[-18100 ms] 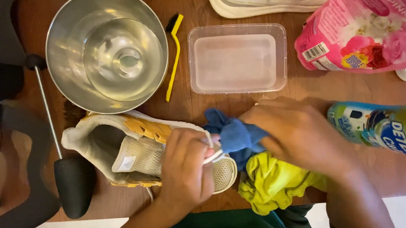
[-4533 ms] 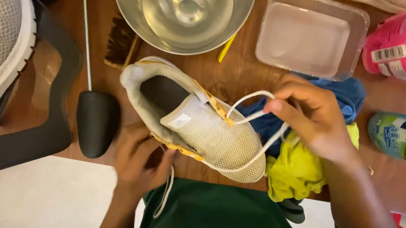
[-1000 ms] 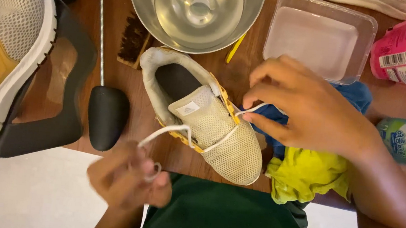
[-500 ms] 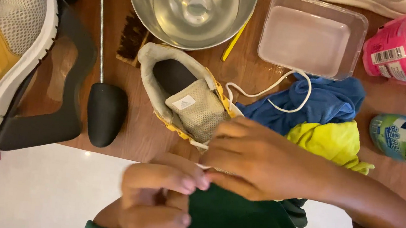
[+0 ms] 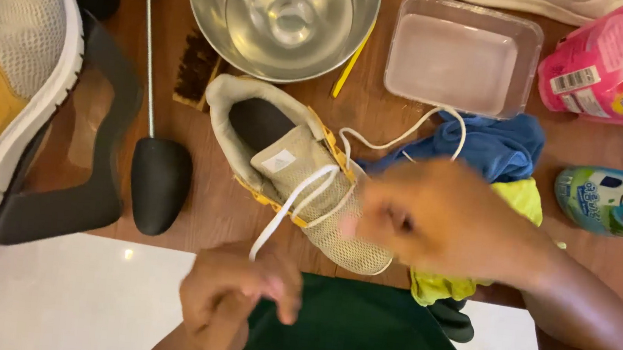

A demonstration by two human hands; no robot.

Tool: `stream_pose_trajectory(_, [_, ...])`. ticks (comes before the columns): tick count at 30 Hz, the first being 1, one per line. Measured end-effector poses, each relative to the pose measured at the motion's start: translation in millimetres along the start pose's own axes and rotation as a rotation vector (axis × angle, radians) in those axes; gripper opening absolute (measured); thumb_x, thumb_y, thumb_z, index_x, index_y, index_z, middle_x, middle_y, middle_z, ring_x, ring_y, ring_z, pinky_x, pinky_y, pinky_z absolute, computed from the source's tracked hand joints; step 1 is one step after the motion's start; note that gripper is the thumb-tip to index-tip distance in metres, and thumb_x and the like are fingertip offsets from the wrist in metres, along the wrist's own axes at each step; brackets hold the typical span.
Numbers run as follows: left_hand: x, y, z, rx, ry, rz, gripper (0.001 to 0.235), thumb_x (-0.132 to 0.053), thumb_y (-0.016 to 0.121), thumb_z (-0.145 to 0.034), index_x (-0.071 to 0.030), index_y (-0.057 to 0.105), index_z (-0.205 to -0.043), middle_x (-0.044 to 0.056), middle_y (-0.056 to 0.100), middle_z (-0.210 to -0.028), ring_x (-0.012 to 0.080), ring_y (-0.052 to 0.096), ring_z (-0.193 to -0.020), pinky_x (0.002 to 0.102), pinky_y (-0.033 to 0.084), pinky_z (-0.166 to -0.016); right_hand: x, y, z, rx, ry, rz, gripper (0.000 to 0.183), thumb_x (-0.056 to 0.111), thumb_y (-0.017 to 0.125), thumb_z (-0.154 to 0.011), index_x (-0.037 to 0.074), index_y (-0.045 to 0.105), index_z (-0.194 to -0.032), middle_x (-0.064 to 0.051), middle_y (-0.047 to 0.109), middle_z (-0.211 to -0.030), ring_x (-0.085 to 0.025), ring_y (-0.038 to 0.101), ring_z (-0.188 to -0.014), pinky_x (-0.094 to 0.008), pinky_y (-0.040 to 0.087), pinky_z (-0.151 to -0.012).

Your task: The person laces a white and yellow sneaker by threading white shoelaces through the eyelets. They pull the laces tight and adjust them while holding the shoe on a wooden table. A blue cloth is briefly used to wipe the shoe's surface.

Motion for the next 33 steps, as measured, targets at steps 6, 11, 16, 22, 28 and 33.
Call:
stream_pose_trajectory(6, [-7.4, 22.9, -26.4, 0.055, 0.100, -0.092, 0.008, -0.004, 0.038, -0.107, -0.003, 0.045, -0.105, 0.028, 0.059, -0.102, 0.0343, 0.064, -0.085, 0.037, 0.065, -0.061, 58.0, 52.1, 2.0, 0.222, -0.438, -0.225, 0.046, 0.043, 0.063, -0.098, 0.013, 0.046, -0.128, -0.001, 0.066, -0.068, -0.020, 0.068, -0.052, -0.032, 0.055, -0.045])
stream_pose_trajectory(11, [0.6, 19.8, -24.2, 0.053, 0.013, -0.019, 0.010, -0.009, 0.048, -0.110, -0.005, 0.041, -0.116, 0.037, 0.055, -0.137, 0.0481, 0.058, -0.134, 0.057, 0.051, -0.117, 64.5, 50.3, 2.8, 0.092, -0.560, -0.620, 0.021, 0.024, 0.052, -0.106, 0.007, 0.057, -0.096, -0.007, 0.061, -0.082, -0.020, 0.062, -0.065, -0.031, 0.052, -0.060])
stream_pose_trajectory(16, [-0.2, -11.2, -16.9, 0.215, 0.066, -0.035, 0.018, -0.011, 0.044, -0.115, -0.007, 0.055, -0.128, 0.027, 0.057, -0.143, 0.0380, 0.056, -0.141, 0.060, 0.049, -0.126, 18.1, 57.7, 32.2, -0.119, -0.350, -0.907, 0.015, 0.014, 0.050, -0.106, 0.005, 0.058, -0.099, -0.006, 0.068, -0.064, -0.011, 0.068, -0.048, -0.020, 0.054, -0.037])
stream_pose_trajectory(22, [-7.4, -22.2, -4.9, -0.027, 0.167, -0.626, 0.026, -0.020, 0.057, -0.099, -0.004, 0.068, -0.082, 0.008, 0.074, -0.063, 0.0195, 0.079, -0.051, 0.022, 0.058, -0.043, -3.4, 44.1, 74.1, -0.979, -0.332, -0.720, 0.009, 0.007, 0.055, -0.100, 0.004, 0.056, -0.109, -0.029, 0.061, -0.136, -0.043, 0.071, -0.127, -0.037, 0.077, -0.091])
stream_pose_trajectory(28, [26.9, -21.0, 23.6, 0.563, -0.602, -0.454, 0.047, -0.021, 0.068, -0.099, -0.015, 0.058, -0.144, -0.003, 0.073, -0.064, 0.0061, 0.064, -0.050, 0.023, 0.054, -0.048, -11.2, 34.0, 76.6, -1.197, -0.007, -0.470, 0.020, 0.006, 0.057, -0.103, -0.006, 0.058, -0.119, -0.028, 0.064, -0.127, -0.036, 0.074, -0.110, -0.036, 0.067, -0.091])
stream_pose_trajectory(33, [-0.5, -45.3, 24.9, 0.180, -0.059, -0.613, 0.016, -0.020, 0.056, -0.100, -0.012, 0.064, -0.088, 0.002, 0.077, -0.080, 0.0138, 0.076, -0.062, 0.028, 0.058, -0.056, -29.5, 38.8, 57.0, -0.865, 0.312, -0.139, 0.019, 0.009, 0.074, -0.095, 0.007, 0.077, -0.114, -0.002, 0.066, -0.078, -0.008, 0.048, -0.053, -0.024, 0.042, -0.055])
Point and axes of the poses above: each hand's wrist, its own z-axis away from the middle knuckle, its own y-axis out of the palm, x = y × z, the point moved 6 cm from there along -z, towards the middle knuckle
